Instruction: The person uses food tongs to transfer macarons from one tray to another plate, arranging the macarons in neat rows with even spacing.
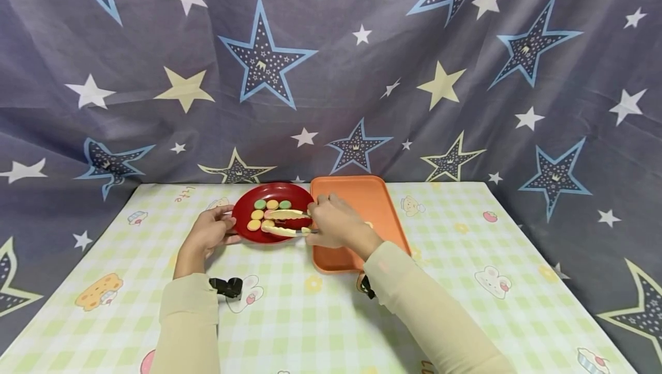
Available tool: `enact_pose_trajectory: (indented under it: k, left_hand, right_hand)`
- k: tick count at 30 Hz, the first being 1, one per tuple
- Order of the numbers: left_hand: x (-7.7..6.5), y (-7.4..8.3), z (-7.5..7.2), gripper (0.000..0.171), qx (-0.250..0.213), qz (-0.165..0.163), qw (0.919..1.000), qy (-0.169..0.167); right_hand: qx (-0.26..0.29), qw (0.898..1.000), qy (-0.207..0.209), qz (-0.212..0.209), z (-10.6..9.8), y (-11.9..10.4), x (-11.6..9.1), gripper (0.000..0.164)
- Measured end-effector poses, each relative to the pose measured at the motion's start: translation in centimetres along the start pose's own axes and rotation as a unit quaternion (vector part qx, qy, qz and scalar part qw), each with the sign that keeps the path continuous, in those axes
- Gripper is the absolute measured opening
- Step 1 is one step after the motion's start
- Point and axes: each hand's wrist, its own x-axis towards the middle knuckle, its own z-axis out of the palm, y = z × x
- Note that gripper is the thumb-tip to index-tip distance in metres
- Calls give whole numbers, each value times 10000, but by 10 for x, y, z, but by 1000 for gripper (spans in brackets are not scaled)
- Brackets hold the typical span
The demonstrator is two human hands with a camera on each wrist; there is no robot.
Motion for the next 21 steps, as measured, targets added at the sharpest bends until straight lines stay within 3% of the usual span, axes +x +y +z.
enact_pose_trajectory:
  k: [10,15,21]
  left_hand:
    - [-1,3,2,53,6,8,10000,28]
    - [0,4,3,53,6,-19,10000,23]
    - [0,2,2,53,0,-51,10000,79]
  right_hand:
    - [-101,9999,-57,-15,-6,-1,2,31]
    - [61,9999,11,123,-8,2,-4,36]
    - [98,9997,241,3,-9,11,-15,36]
